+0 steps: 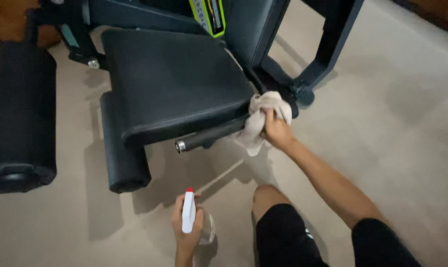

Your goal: The person cleans gym equipment by spraying it and then wiping the seat, handles, and cylindrical pads with a cloth.

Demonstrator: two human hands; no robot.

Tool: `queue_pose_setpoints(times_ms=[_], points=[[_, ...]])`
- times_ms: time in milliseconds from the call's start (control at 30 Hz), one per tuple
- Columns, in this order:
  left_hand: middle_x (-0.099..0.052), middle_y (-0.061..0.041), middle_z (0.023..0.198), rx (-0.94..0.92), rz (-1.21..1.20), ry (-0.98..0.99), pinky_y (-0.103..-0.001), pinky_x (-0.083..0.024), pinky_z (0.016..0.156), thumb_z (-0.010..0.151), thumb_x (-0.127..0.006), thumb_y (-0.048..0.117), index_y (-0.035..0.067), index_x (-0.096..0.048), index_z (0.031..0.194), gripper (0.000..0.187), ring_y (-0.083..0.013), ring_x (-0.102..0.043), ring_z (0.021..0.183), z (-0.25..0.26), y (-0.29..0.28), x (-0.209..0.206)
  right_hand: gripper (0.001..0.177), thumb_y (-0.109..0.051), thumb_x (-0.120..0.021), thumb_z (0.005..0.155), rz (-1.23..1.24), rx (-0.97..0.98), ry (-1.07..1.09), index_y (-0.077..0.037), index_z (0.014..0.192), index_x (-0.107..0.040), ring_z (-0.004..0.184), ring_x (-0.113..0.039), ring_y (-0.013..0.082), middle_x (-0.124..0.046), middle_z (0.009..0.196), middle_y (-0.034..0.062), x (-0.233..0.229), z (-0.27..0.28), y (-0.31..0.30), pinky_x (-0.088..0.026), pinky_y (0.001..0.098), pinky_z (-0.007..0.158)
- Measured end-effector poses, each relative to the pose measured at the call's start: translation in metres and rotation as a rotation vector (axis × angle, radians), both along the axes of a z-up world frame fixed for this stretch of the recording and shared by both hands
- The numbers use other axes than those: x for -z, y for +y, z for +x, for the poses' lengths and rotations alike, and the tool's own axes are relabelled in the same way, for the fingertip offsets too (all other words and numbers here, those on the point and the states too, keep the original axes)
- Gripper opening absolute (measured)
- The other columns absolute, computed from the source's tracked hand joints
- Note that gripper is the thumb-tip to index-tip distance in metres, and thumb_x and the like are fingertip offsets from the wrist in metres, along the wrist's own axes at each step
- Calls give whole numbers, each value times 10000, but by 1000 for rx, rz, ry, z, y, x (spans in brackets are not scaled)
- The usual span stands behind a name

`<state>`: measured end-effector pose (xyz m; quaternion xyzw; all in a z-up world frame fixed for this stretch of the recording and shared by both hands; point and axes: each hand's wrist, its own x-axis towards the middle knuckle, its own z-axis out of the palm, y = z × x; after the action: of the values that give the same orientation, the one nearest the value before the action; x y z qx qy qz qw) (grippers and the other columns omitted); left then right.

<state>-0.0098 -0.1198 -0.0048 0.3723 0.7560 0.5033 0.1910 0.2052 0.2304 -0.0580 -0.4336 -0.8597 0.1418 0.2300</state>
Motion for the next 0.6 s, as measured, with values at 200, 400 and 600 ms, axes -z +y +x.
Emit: queue_pose_setpoints(times_ms=[200,400,600], points=[[-782,12,1048,24,52,-78,-267,-491,623,759,-635,27,111,-677,1053,309,-116,-580,637,1,4,-1,680,-44,-608,810,62,-71,170,-45,1451,-381,643,-595,529,-620,783,301,2,3,2,-410,578,525],[-675,21,862,75,36,-91,-253,-425,591,816,-660,25,150,-714,1042,263,-94,-483,576,19,33,-11,528,-30,-530,696,-6,-151,290,-108,1217,-494,960,-624,402,-645,1074,177,1,72,-49,-460,459,812],[-770,54,1011,141,36,17,-258,-522,804,852,-656,57,208,-706,1081,279,-100,-690,851,60,98,3,472,-204,-711,775,126,184,709,-81,1199,-542,1181,-539,295,-556,1203,121,-14,169,-109,-380,396,1050]])
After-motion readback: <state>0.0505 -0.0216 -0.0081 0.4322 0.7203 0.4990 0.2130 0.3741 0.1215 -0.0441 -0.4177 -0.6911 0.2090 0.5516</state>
